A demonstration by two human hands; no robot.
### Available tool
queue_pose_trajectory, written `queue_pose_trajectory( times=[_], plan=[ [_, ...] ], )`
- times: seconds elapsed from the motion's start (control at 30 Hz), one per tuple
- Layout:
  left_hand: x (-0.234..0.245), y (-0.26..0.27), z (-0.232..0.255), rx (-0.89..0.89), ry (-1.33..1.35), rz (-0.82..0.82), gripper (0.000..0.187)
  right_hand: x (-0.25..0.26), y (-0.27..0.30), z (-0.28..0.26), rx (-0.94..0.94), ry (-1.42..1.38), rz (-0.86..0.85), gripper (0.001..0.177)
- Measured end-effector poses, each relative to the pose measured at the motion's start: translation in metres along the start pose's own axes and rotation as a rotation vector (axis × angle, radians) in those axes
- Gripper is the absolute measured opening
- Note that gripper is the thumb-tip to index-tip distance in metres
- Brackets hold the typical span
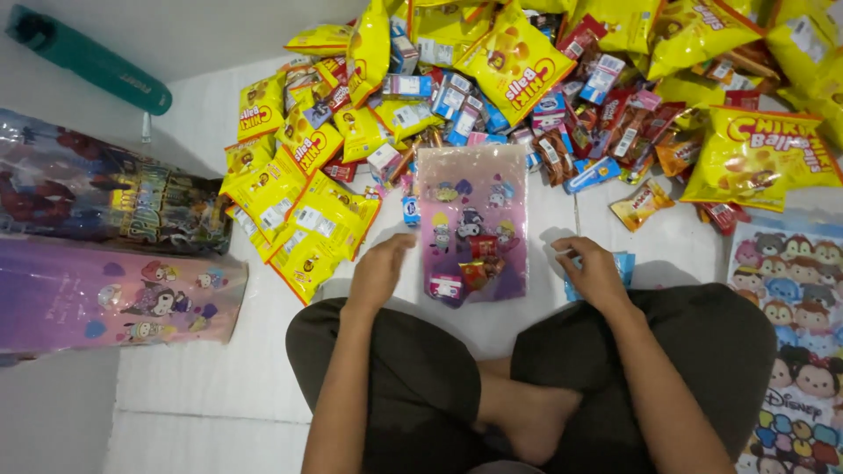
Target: Packing individual snack packets from a large pile on the floor into a purple gift bag.
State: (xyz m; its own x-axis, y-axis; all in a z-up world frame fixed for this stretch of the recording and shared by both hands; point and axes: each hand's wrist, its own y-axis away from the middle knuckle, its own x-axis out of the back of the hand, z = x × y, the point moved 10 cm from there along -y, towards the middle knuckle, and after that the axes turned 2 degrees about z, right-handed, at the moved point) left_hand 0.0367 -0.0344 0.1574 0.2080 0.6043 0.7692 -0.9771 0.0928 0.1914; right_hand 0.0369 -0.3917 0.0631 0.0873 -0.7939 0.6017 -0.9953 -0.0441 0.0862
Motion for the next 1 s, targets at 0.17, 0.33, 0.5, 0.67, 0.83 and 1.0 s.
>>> queue_pose_trajectory(
  times=[0.17, 0.33, 0.5, 0.67, 0.83, 1.0],
  plan=[
    [0.001, 0.002, -0.057, 0.16, 0.346, 0.04, 0.047, -0.009, -0.003, 0.012, -0.008, 0.039, -0.029, 0.024],
    [-0.007, -0.04, -0.07, 0.009, 0.248, 0.172, 0.053, -0.021, -0.009, 0.036, -0.004, 0.096, -0.041, 0.024],
    [-0.04, -0.09, -0.103, -0.139, -0.239, 0.371, 0.045, -0.023, -0.008, 0.038, -0.067, 0.131, -0.053, 0.023],
    [-0.035, -0.134, -0.106, 0.061, -0.182, 0.223, 0.056, -0.034, -0.01, 0.064, -0.116, 0.164, -0.151, 0.03],
    [-0.048, -0.161, -0.126, 0.113, -0.33, 0.216, 0.05, -0.035, -0.011, 0.065, -0.153, 0.157, -0.146, 0.029],
    [-0.039, -0.17, -0.136, 0.156, -0.247, 0.318, 0.027, -0.033, -0.02, 0.041, -0.18, 0.223, -0.168, 0.033]
  ],
)
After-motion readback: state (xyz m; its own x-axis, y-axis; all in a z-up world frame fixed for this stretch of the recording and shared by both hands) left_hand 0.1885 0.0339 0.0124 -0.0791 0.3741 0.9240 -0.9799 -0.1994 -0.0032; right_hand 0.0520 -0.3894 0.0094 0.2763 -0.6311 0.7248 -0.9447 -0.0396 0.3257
